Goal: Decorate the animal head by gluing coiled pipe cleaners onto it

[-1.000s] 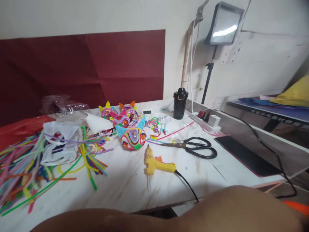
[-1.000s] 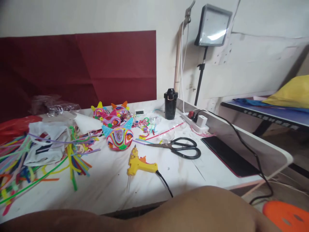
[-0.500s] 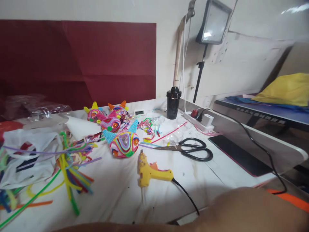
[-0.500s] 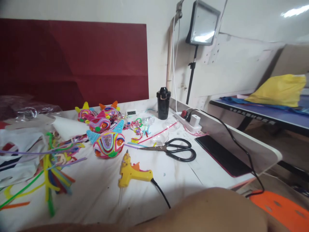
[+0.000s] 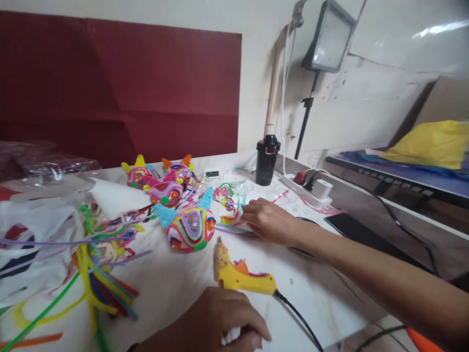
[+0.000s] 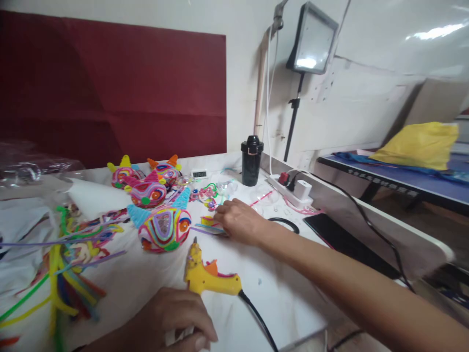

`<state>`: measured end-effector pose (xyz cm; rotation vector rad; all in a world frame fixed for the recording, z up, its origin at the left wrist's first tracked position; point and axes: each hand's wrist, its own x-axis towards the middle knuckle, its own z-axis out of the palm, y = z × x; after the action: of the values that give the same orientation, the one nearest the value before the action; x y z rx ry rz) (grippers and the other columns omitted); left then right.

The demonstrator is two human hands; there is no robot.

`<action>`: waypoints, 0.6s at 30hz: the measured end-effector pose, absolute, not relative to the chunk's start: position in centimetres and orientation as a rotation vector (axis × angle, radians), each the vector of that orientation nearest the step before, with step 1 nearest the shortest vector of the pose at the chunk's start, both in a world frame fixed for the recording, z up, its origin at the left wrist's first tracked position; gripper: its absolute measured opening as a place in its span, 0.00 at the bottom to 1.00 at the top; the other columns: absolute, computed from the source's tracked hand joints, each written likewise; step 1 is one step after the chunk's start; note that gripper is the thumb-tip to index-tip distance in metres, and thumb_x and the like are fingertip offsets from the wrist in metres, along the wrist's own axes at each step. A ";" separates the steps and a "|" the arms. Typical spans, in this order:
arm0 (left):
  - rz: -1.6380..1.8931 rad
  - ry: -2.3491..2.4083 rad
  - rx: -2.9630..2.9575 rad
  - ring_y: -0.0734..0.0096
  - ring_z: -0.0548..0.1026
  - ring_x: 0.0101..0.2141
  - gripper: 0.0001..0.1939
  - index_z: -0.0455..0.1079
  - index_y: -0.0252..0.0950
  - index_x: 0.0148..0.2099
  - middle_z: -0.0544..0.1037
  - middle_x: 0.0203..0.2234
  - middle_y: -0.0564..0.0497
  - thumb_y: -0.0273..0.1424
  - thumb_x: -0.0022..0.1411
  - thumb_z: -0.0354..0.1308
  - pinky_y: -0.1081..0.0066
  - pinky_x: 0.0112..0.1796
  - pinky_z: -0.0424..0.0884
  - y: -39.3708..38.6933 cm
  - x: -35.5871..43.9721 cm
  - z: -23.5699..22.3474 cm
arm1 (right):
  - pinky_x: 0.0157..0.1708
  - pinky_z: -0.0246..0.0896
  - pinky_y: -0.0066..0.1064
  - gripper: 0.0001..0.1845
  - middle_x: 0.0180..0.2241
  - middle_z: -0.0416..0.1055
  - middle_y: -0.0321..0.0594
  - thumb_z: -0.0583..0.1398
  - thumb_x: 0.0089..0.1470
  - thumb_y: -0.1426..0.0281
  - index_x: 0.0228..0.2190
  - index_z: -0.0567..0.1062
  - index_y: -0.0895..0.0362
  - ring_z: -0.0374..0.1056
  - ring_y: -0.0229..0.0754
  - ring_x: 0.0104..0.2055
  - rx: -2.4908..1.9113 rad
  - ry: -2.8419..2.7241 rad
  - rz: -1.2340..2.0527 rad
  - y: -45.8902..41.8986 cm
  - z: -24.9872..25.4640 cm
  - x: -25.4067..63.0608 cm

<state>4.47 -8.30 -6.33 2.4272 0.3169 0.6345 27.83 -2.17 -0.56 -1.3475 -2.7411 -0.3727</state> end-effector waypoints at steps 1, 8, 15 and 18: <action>0.730 0.395 2.378 0.75 0.78 0.36 0.07 0.73 0.40 0.42 0.81 0.33 0.54 0.24 0.64 0.56 0.77 0.44 0.72 -8.0 4.5 -6.1 | 0.40 0.58 0.35 0.09 0.36 0.75 0.47 0.56 0.59 0.79 0.35 0.77 0.61 0.69 0.45 0.38 -1.376 -2.762 -0.394 -0.9 -1.0 28.0; 1.037 0.412 2.404 0.76 0.78 0.29 0.10 0.75 0.37 0.37 0.81 0.27 0.53 0.19 0.57 0.57 0.81 0.37 0.71 -7.7 4.1 -7.7 | 0.39 0.54 0.35 0.13 0.37 0.77 0.45 0.53 0.63 0.76 0.36 0.78 0.56 0.71 0.44 0.38 -1.336 -2.939 -0.555 2.8 -3.8 27.5; 1.184 0.444 2.468 0.76 0.78 0.29 0.09 0.74 0.37 0.38 0.80 0.27 0.53 0.20 0.58 0.56 0.80 0.36 0.71 -7.7 3.6 -7.7 | 0.36 0.52 0.37 0.11 0.33 0.77 0.47 0.53 0.61 0.80 0.35 0.75 0.60 0.70 0.46 0.34 -1.205 -2.931 -0.770 2.8 -3.9 27.1; 1.200 0.454 2.500 0.75 0.78 0.30 0.10 0.73 0.37 0.39 0.81 0.28 0.53 0.19 0.58 0.55 0.78 0.36 0.71 -7.5 3.6 -7.6 | 0.35 0.52 0.37 0.10 0.28 0.75 0.46 0.53 0.60 0.79 0.33 0.73 0.61 0.69 0.44 0.29 -1.141 -2.826 -0.826 2.4 -2.6 27.3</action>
<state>3.63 -7.47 -7.64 2.4996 0.4537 1.1996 27.27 2.44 -2.62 -1.1407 -2.8261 -0.8257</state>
